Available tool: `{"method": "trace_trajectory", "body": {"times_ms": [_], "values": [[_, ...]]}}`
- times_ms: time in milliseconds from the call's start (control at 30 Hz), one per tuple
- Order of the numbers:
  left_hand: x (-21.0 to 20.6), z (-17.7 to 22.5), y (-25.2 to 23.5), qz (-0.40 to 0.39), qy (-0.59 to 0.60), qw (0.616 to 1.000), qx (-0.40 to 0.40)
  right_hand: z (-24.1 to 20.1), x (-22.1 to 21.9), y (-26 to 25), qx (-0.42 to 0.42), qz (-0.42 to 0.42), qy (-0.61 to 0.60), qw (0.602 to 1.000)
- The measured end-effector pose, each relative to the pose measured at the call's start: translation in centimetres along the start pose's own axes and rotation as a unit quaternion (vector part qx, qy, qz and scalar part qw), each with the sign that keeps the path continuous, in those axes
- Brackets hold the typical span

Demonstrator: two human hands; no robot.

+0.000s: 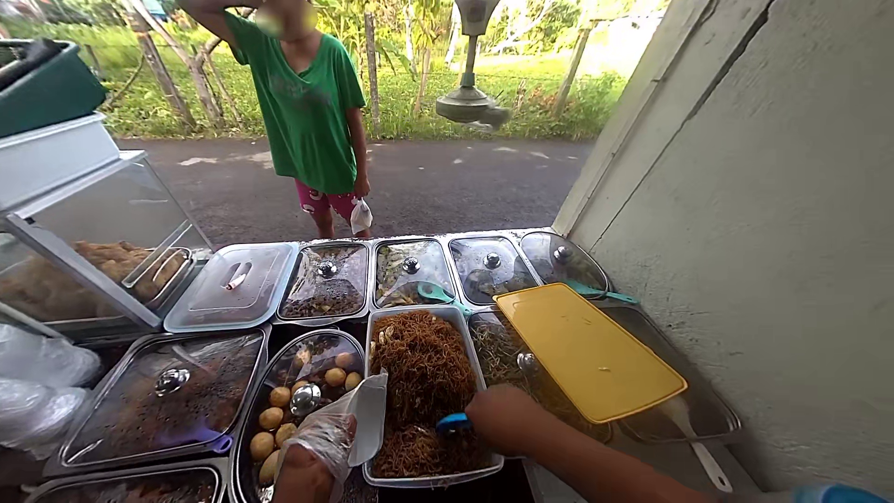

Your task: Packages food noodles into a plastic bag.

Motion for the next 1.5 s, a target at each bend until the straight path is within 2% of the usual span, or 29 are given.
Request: {"method": "trace_trajectory", "body": {"times_ms": [67,200,267,367,467,567,633,733,900,1000,1067,1167,1267,1367,1500], "values": [[-0.9,0.0,-0.9,-0.021,-0.071,0.997,-0.002,0.7,0.4,-0.7,-0.026,0.001,-0.012,1.000],[-2.4,-1.3,-3.6,-0.126,-0.210,0.970,0.007,-0.4,-2.2,-2.3,0.015,-0.031,-0.053,0.998],[-3.4,-2.1,-4.7,-0.209,-0.324,0.921,0.045,0.6,-1.7,-2.2,-0.004,-0.014,-0.041,0.999],[-6.3,-2.9,-5.6,-0.326,-0.470,0.811,0.122,2.5,-0.2,-2.3,-0.023,-0.004,0.014,1.000],[-9.3,-3.6,-5.4,-0.395,-0.561,0.712,0.152,1.6,0.6,-2.2,-0.021,-0.021,0.046,0.998],[-10.5,-4.7,-5.5,-0.397,-0.589,0.686,0.161,0.5,-0.4,-2.4,-0.017,-0.044,0.032,0.998],[-10.6,-5.2,-6.0,-0.399,-0.585,0.686,0.164,0.0,-1.7,-2.6,-0.005,-0.047,-0.016,0.999],[-9.8,-6.2,-6.5,-0.399,-0.559,0.709,0.159,-1.0,-3.7,-2.8,-0.014,-0.052,-0.102,0.993],[-8.8,-7.5,-5.5,-0.351,-0.504,0.770,0.176,-3.0,-6.0,-4.4,-0.054,-0.047,-0.272,0.960],[-8.3,-7.6,-4.1,-0.309,-0.478,0.803,0.177,-3.6,-6.6,-4.2,-0.065,-0.026,-0.322,0.944],[-7.8,-7.6,-3.1,-0.257,-0.438,0.847,0.160,-4.1,-6.7,-3.3,-0.071,0.003,-0.338,0.939],[-7.2,-6.6,-1.7,-0.142,-0.319,0.932,0.100,-5.7,-5.8,-0.8,-0.082,0.053,-0.342,0.935],[-7.5,-5.1,-1.1,-0.050,-0.182,0.981,0.050,-7.4,-4.1,2.0,-0.087,0.111,-0.328,0.934],[-8.0,-4.1,-1.2,0.002,-0.016,0.997,0.071,-8.8,-2.8,3.7,-0.092,0.180,-0.306,0.930],[-8.4,-5.5,-1.6,0.029,0.176,0.974,0.138,-9.6,-2.6,4.3,-0.112,0.259,-0.251,0.926]]}}
Point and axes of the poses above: each hand's wrist, its own y-axis away from the middle knuckle, its own x-axis out of the back of the hand, z = x × y, the point moved 2 cm from there along -y, towards the middle knuckle, and after that the axes turned 1 degree about -x, right-handed, at the moved point
